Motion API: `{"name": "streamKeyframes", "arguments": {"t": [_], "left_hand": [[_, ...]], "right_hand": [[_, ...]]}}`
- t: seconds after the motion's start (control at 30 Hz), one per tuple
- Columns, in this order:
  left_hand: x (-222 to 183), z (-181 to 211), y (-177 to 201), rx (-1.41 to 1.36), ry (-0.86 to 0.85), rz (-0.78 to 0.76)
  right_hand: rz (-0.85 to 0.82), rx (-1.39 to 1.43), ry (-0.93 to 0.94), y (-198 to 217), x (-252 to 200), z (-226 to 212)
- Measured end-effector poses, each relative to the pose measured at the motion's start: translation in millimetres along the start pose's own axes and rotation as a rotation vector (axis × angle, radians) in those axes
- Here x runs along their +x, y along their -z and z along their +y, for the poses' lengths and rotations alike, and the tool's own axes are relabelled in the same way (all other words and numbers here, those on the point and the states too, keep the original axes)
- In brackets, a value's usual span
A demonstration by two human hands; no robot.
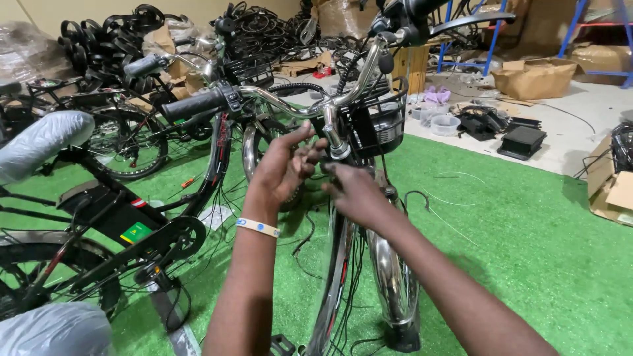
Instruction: Routing, connecting, and securing electrical cables on a bicycle using zip ties and pliers.
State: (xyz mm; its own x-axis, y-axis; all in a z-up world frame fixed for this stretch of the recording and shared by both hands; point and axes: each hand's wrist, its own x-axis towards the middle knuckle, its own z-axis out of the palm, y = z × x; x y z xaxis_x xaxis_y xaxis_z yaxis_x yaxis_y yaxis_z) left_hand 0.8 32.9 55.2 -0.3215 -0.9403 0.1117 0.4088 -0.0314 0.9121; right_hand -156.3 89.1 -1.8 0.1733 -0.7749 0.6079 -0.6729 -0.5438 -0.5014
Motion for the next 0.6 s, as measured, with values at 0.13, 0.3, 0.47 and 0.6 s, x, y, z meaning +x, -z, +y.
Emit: {"name": "streamKeyframes", "arguments": {"t": [0.13, 0.3, 0.47, 0.6], "left_hand": [[-5, -3, 21, -0.356, 0.033, -0.068], [-41, -35, 39, -0.057, -0.276, 0.019], [-52, -102, 70, 0.312, -0.242, 0.063], [-57, -95, 71, 0.492, -0.557, 0.232]], "right_hand": [[-0.109, -0.248, -0.071, -76, -4, 30], [0.143, 0.238, -0.243, -40, -3, -65], [0.252, 0.975, -0.346, -18, 23, -97], [0.165, 0.968, -0.334, -9, 29, -85]]}}
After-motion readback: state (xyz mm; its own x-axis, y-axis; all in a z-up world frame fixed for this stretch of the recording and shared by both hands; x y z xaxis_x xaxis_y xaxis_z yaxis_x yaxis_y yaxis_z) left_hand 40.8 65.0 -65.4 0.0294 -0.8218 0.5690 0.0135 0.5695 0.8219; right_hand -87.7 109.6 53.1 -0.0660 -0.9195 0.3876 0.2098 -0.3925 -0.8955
